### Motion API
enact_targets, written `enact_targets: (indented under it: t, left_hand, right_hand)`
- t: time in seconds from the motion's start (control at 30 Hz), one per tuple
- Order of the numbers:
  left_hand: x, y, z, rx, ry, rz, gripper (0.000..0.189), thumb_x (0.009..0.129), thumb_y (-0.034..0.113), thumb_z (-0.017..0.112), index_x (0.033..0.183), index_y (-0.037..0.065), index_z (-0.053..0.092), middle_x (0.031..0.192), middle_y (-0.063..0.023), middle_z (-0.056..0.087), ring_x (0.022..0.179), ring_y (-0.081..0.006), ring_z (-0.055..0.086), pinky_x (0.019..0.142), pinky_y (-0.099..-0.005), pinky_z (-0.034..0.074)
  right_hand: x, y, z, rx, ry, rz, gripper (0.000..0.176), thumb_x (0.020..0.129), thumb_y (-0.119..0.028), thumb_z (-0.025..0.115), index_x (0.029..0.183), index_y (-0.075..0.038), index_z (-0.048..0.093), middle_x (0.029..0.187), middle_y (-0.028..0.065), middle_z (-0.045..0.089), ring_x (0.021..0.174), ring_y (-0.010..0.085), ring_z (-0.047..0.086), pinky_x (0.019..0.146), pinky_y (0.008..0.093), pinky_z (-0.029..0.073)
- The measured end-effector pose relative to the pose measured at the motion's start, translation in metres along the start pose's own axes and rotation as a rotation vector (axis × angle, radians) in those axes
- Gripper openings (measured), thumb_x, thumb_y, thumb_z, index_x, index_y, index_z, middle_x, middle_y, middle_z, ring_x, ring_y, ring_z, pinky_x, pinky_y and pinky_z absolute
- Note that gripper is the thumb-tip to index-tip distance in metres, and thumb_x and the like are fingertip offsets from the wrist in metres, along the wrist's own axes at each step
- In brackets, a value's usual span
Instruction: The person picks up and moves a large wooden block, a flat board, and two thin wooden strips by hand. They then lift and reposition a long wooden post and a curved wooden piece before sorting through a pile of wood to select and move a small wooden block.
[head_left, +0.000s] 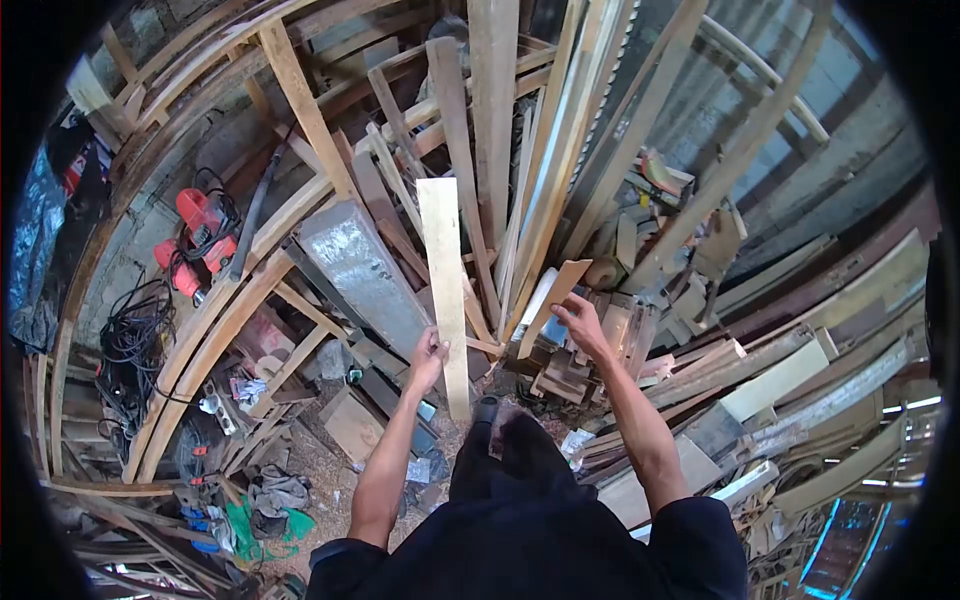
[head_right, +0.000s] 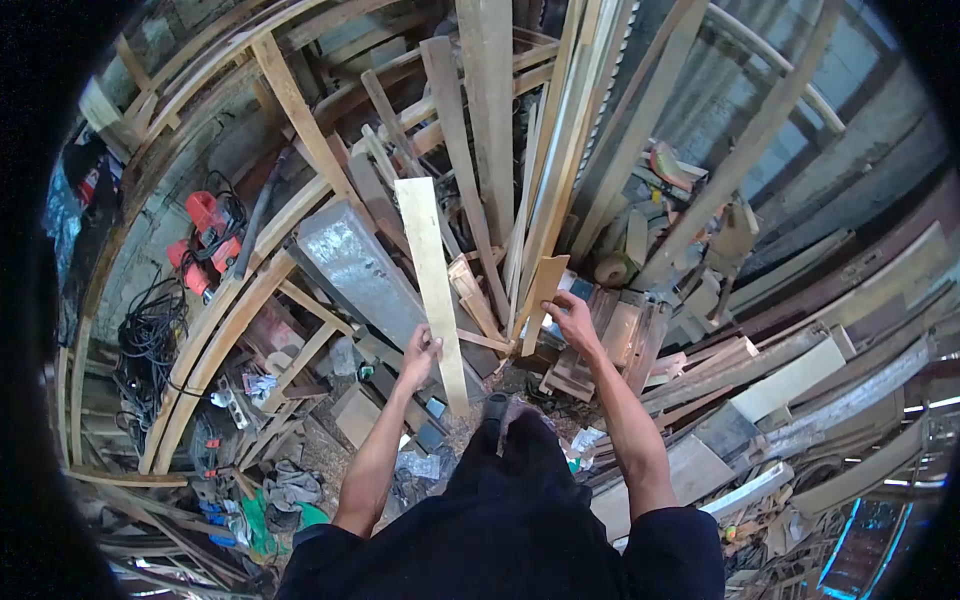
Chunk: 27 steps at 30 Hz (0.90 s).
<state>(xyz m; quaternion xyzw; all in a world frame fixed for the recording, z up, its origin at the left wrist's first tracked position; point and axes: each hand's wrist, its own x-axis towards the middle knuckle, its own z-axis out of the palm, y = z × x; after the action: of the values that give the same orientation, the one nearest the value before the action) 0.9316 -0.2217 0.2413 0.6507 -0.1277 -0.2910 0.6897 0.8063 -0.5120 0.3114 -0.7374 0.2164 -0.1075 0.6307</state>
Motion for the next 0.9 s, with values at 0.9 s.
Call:
enact_targets:
  t: [0.9]
  left_hand:
    - [0.027, -0.046, 0.081, -0.081, 0.457, -0.2, 0.021, 0.088, 0.009, 0.047, 0.107, 0.001, 0.044, 0.103, -0.0105, 0.055, 0.096, -0.0158, 0.051, 0.086, -0.0297, 0.039]
  right_hand:
    - [0.202, 0.176, 0.052, -0.537, -0.246, -0.227, 0.016, 0.076, -0.006, 0.056, 0.091, -0.001, 0.058, 0.084, 0.0203, 0.058, 0.08, 0.0367, 0.056, 0.07, 0.039, 0.044]
